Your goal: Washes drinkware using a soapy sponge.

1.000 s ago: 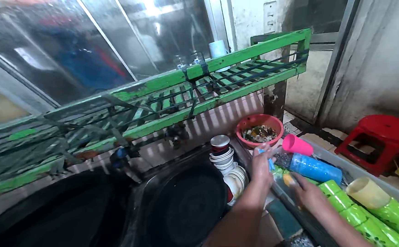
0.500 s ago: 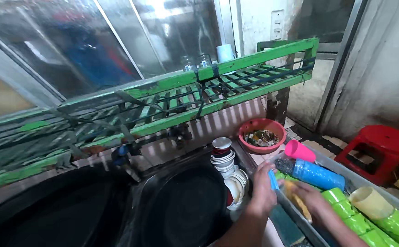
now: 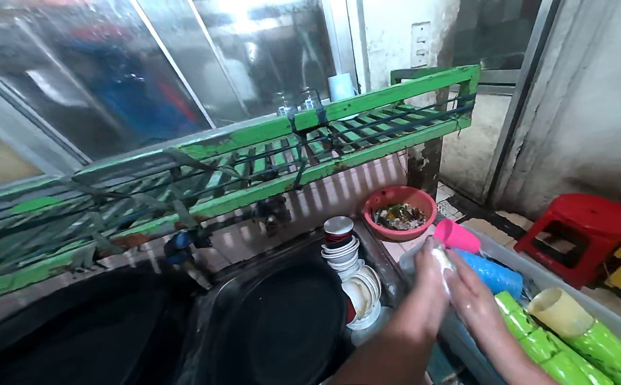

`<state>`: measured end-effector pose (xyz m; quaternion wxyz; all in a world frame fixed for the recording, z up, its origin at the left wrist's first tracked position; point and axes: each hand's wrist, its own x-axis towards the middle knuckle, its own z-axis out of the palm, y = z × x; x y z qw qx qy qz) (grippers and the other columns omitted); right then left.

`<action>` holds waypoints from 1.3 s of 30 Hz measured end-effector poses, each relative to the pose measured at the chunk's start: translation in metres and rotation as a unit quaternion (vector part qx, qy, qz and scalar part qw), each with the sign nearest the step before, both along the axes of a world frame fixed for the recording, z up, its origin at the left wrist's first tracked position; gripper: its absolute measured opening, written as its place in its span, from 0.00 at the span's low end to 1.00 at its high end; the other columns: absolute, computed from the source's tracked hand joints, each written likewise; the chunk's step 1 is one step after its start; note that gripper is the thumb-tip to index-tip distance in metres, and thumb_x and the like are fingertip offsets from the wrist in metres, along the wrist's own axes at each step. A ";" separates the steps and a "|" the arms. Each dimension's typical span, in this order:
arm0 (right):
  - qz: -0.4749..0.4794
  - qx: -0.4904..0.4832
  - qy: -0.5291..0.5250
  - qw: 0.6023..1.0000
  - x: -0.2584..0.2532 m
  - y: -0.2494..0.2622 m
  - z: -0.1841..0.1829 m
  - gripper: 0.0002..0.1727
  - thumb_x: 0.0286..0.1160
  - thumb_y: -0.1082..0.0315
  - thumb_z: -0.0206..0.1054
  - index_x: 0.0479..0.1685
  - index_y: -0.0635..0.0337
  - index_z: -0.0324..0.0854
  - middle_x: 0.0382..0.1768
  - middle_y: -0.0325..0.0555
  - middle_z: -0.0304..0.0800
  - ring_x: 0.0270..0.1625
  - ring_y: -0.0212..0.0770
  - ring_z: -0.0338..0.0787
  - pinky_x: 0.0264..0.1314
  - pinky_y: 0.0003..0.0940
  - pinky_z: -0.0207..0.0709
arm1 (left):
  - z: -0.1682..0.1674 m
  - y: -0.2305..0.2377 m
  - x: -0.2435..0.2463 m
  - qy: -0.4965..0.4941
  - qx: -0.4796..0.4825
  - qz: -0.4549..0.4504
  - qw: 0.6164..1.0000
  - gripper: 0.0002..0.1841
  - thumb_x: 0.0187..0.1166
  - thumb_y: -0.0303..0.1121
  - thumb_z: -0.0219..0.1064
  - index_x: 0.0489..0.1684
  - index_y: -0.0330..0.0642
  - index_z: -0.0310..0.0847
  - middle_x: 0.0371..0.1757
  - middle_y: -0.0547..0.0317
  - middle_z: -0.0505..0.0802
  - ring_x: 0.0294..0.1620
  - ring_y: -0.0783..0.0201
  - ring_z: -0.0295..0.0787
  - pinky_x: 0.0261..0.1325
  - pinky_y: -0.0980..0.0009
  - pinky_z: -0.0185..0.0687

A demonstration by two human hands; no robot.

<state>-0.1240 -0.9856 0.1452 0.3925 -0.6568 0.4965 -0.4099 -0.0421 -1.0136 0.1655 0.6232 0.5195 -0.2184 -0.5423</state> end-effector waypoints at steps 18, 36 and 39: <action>-0.121 0.245 -0.531 0.802 -0.013 -0.018 0.010 0.20 0.94 0.59 0.44 0.63 0.63 0.75 0.42 0.52 0.90 0.42 0.41 0.92 0.41 0.42 0.89 | -0.003 0.008 -0.020 -0.166 -0.116 -0.051 0.978 0.18 0.91 0.29 0.48 0.67 0.36 0.82 0.73 0.47 0.84 0.72 0.59 0.81 0.73 0.60 0.77; -0.014 0.054 -0.031 0.998 -0.010 0.001 0.000 0.28 0.92 0.60 0.48 0.87 0.63 0.65 0.83 0.61 0.70 0.85 0.53 0.72 0.87 0.53 0.63 | -0.008 0.032 -0.025 -0.016 0.003 0.000 1.000 0.18 0.95 0.34 0.45 0.62 0.30 0.78 0.49 0.46 0.88 0.49 0.60 0.85 0.55 0.63 0.83; 0.021 -0.024 -0.007 0.999 0.003 0.016 -0.006 0.31 0.85 0.57 0.47 0.87 0.56 0.68 0.86 0.52 0.69 0.89 0.49 0.67 0.89 0.53 0.60 | -0.020 0.025 0.000 0.033 -0.017 -0.006 0.999 0.21 0.97 0.39 0.39 0.63 0.35 0.77 0.46 0.50 0.88 0.46 0.63 0.87 0.50 0.66 0.85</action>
